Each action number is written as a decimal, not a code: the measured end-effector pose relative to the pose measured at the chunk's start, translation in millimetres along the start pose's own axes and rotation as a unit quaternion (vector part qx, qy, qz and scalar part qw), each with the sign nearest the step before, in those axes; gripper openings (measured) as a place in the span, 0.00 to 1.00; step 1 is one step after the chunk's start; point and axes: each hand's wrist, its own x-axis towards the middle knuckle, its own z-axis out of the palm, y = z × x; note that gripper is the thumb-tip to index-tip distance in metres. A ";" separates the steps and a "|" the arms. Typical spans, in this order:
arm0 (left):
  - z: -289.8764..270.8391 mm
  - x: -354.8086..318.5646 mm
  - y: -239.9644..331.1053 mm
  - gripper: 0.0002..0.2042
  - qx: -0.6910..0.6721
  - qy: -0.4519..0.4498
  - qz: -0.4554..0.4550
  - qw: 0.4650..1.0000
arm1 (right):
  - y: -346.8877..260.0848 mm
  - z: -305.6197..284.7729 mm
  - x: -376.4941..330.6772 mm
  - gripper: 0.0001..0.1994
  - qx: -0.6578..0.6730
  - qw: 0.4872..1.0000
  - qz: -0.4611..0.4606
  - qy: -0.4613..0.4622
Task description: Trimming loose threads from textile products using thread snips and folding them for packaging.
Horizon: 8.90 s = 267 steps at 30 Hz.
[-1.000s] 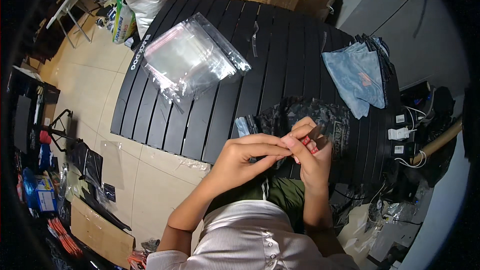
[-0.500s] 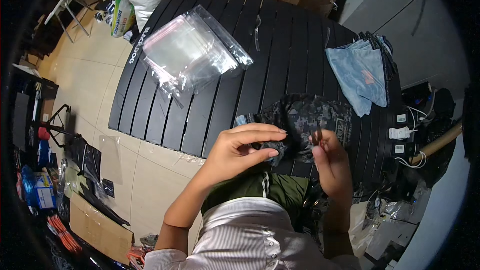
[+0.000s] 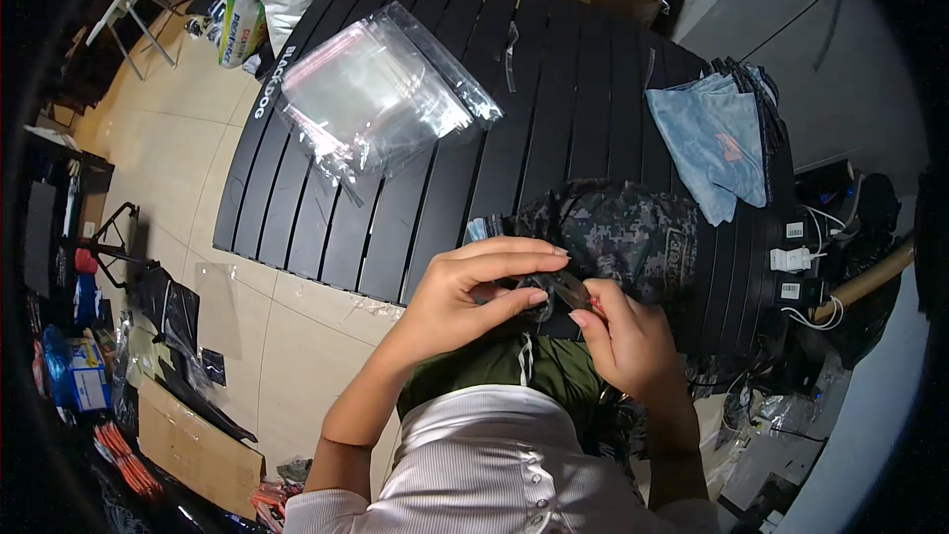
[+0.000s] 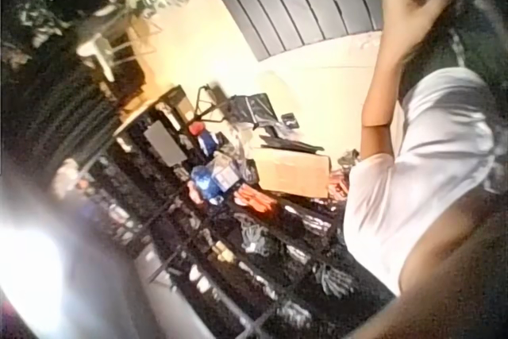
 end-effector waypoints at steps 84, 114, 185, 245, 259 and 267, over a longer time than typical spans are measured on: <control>-12.6 -2.4 -14.5 0.07 -0.255 0.138 -0.200 0.936 | 9.6 17.5 9.6 0.09 0.024 1.000 0.017 -0.003; -3.3 -13.0 -21.2 0.17 -0.187 0.076 -0.172 0.964 | 23.7 53.7 49.6 0.17 0.567 0.816 0.103 0.043; 10.9 -20.6 -14.5 0.07 -0.192 -0.026 -0.297 0.935 | 36.3 -11.9 16.2 0.16 0.049 0.964 0.035 -0.260; 44.4 -72.6 -55.9 0.17 0.177 0.057 -0.278 0.942 | 215.5 -34.2 -39.6 0.15 -0.033 0.924 0.269 0.269; -58.3 -50.4 -67.8 0.17 -0.350 0.292 -0.299 0.839 | 212.5 -72.7 -46.3 0.11 0.352 0.863 0.316 0.178; -61.2 -53.0 -41.5 0.20 -0.383 0.247 -0.347 0.820 | 229.6 -97.5 -9.1 0.08 0.244 0.899 0.348 0.107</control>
